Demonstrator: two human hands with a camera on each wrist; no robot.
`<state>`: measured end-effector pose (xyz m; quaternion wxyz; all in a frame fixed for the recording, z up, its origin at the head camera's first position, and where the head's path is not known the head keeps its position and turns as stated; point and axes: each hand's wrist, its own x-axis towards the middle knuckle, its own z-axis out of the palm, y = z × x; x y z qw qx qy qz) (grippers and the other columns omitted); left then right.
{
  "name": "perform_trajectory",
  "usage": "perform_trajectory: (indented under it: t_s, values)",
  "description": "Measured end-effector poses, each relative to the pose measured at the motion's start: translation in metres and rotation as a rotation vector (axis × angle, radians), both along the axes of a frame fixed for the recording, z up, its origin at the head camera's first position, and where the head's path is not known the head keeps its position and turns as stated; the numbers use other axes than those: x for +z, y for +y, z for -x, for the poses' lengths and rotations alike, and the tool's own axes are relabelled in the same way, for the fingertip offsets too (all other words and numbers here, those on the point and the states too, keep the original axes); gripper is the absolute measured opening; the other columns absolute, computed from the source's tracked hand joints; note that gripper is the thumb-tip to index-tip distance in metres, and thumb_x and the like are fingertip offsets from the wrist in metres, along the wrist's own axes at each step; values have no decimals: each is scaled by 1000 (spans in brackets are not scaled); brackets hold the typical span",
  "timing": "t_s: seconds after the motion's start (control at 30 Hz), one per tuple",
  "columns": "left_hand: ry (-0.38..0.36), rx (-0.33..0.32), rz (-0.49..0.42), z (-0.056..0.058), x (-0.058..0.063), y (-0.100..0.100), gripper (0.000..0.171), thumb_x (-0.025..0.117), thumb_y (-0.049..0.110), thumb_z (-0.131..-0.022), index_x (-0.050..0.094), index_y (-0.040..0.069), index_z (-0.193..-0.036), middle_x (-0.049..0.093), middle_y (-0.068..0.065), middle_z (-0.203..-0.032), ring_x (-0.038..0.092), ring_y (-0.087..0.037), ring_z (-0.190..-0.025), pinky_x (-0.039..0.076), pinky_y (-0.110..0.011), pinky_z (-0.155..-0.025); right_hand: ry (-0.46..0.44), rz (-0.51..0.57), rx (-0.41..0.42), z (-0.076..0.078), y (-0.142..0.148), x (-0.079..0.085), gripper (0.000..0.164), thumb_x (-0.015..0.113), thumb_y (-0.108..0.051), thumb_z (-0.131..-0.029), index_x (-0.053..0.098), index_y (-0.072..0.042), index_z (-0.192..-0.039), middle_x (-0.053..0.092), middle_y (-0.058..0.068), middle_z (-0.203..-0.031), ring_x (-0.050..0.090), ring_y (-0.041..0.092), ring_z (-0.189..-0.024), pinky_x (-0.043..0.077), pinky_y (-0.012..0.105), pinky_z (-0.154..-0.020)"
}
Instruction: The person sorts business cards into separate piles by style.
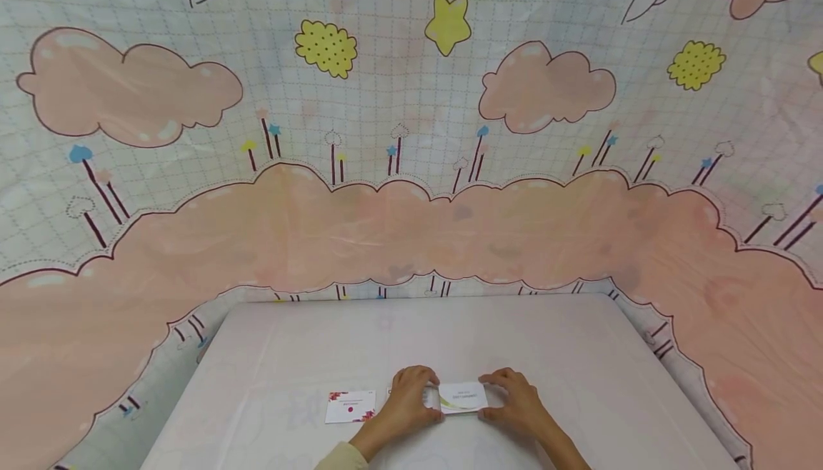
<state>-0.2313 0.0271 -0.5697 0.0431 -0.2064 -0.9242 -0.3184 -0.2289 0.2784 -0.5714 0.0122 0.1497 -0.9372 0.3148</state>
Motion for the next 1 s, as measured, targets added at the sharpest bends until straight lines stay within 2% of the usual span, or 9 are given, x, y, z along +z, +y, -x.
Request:
perform_trajectory:
  t_s: [0.17, 0.4, 0.63, 0.8, 1.0]
  values:
    - [-21, -5, -13, 0, -3, -1, 47, 89, 24, -65, 65, 10, -103, 61, -7, -117, 48, -32, -122, 27, -62, -110, -5, -36, -17, -1, -4, 2, 56, 87, -34, -66, 68, -17, -117, 60, 8, -121, 52, 36, -115, 39, 67, -91]
    - [-5, -10, 20, 0, -5, -2, 48, 89, 28, -66, 66, 11, -104, 61, -6, -119, 49, -31, -122, 27, -62, -109, 1, -79, -54, 1, -7, -1, 54, 89, -31, -65, 70, -18, -114, 60, 5, -120, 52, 29, -112, 40, 60, -93]
    - [14, -8, 11, 2, -6, -4, 52, 88, 28, -66, 65, 11, -110, 61, -5, -120, 49, -29, -121, 27, -61, -109, -11, -69, -68, 1, -7, -1, 55, 89, -31, -65, 69, -19, -114, 61, 5, -121, 52, 32, -116, 40, 59, -93]
    - [45, -9, 24, 1, -6, -9, 51, 86, 31, -70, 65, 14, -113, 62, -4, -121, 51, -27, -120, 31, -57, -108, -28, -22, -64, 2, -6, 0, 50, 84, -33, -72, 67, -17, -117, 61, 6, -123, 54, 35, -118, 42, 62, -97]
    - [76, 21, -2, 0, -2, -20, 44, 81, 32, -76, 66, 12, -113, 62, -4, -120, 53, -26, -118, 36, -49, -106, 20, 59, -49, 5, -7, 5, 43, 79, -32, -80, 66, -14, -118, 61, 6, -123, 56, 35, -118, 44, 59, -100]
